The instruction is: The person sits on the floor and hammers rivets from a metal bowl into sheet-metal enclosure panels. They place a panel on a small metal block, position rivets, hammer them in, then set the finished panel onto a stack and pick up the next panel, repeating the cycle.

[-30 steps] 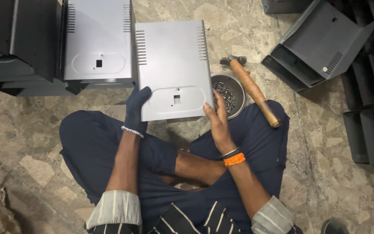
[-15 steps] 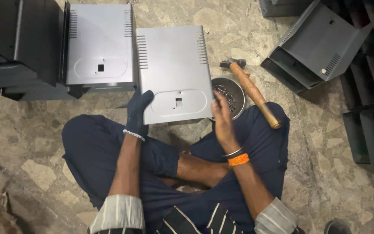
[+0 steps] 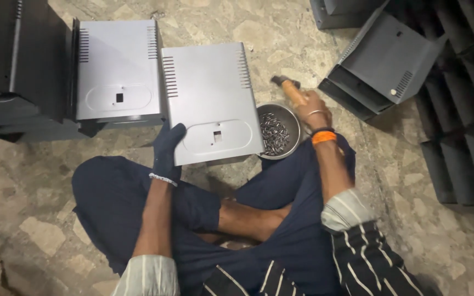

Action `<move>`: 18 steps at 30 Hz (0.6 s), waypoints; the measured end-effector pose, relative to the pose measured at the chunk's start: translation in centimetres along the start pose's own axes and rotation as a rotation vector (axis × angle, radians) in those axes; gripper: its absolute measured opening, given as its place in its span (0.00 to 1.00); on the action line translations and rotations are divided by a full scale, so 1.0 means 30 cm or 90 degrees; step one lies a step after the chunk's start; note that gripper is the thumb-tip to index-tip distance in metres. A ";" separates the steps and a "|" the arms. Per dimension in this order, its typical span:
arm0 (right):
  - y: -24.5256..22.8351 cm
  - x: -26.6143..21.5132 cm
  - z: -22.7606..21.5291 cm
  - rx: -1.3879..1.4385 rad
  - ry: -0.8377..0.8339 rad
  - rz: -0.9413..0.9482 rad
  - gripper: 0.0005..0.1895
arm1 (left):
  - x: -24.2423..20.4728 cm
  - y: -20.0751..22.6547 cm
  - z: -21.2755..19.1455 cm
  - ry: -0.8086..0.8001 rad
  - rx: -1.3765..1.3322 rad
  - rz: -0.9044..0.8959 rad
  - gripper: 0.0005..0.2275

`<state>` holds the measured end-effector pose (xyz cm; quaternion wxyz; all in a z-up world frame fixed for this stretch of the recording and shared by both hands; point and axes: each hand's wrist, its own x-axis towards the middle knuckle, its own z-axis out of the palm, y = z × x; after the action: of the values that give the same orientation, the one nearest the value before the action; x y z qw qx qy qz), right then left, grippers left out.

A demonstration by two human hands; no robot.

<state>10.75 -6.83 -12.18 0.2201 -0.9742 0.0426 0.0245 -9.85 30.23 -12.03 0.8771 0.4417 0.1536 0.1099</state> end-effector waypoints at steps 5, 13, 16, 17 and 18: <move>-0.126 -0.334 -0.211 0.473 -0.045 0.002 0.22 | 0.010 -0.018 -0.011 -0.012 -0.014 0.004 0.24; -0.360 -0.737 -0.399 0.511 -0.169 0.107 0.16 | 0.007 -0.019 -0.012 -0.008 -0.031 0.003 0.26; -0.470 -0.814 -0.470 0.427 -0.168 -0.041 0.13 | -0.002 0.003 0.009 -0.009 -0.028 0.023 0.26; -0.513 -0.847 -0.481 0.371 -0.150 -0.084 0.14 | -0.011 0.017 0.006 -0.004 0.005 0.032 0.25; -0.555 -0.881 -0.490 0.316 -0.132 -0.126 0.14 | -0.020 0.031 0.001 0.002 0.039 0.041 0.25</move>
<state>-13.56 3.71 9.94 0.4564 -0.8823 -0.0707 0.0910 -10.46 30.56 -11.15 0.8590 0.4727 0.1437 0.1343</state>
